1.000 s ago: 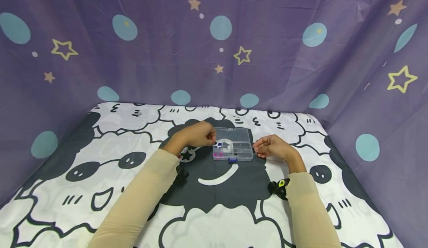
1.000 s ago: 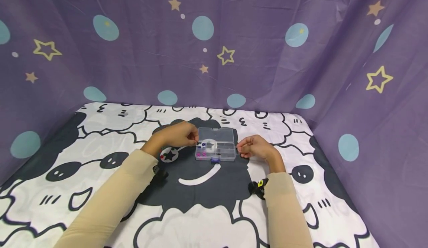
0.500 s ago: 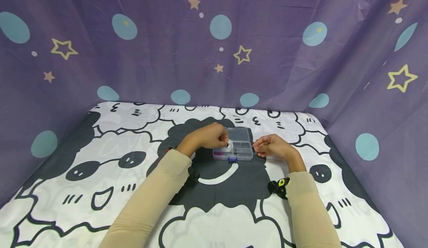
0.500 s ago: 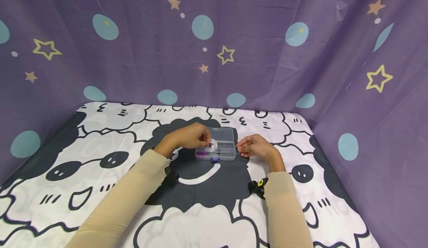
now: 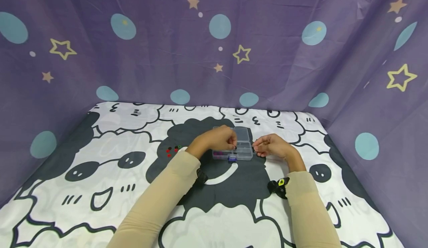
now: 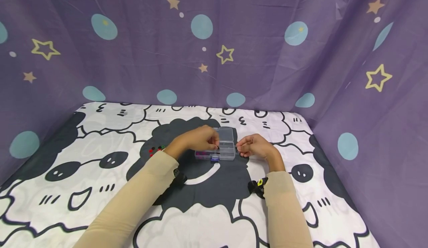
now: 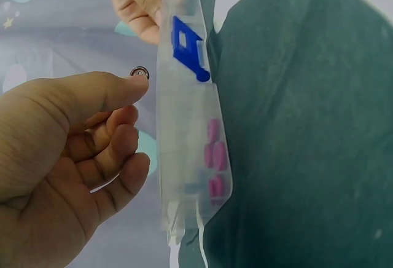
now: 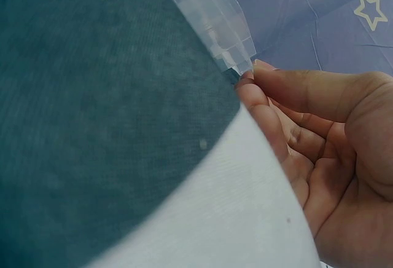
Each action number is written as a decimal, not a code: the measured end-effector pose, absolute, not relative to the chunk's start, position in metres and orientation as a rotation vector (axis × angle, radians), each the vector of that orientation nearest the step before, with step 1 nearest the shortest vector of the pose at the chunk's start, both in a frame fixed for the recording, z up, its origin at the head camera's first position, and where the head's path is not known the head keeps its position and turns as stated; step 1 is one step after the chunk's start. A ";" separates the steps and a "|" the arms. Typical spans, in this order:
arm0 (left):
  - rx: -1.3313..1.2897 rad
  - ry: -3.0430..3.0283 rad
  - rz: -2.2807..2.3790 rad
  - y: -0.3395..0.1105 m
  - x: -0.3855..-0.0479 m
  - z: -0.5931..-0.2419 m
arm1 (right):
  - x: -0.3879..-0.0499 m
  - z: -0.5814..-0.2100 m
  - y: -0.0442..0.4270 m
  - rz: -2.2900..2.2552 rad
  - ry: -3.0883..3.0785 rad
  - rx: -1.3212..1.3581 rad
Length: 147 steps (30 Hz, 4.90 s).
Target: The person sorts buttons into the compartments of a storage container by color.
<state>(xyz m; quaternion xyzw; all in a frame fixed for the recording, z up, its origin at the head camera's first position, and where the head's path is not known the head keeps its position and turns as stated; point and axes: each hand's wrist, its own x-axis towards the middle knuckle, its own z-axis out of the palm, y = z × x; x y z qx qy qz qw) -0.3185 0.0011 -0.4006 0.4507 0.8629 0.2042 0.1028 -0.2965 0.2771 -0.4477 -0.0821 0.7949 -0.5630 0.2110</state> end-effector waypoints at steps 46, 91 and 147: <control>1.217 2.457 0.065 0.052 -0.345 -0.376 | -0.298 -0.450 0.278 -1.582 2.201 -0.224; 1.334 2.500 0.096 0.055 -0.344 -0.388 | -0.299 -0.450 0.280 -1.571 2.198 -0.252; 1.440 2.431 0.194 0.052 -0.348 -0.388 | -0.298 -0.449 0.278 -1.563 2.208 -0.232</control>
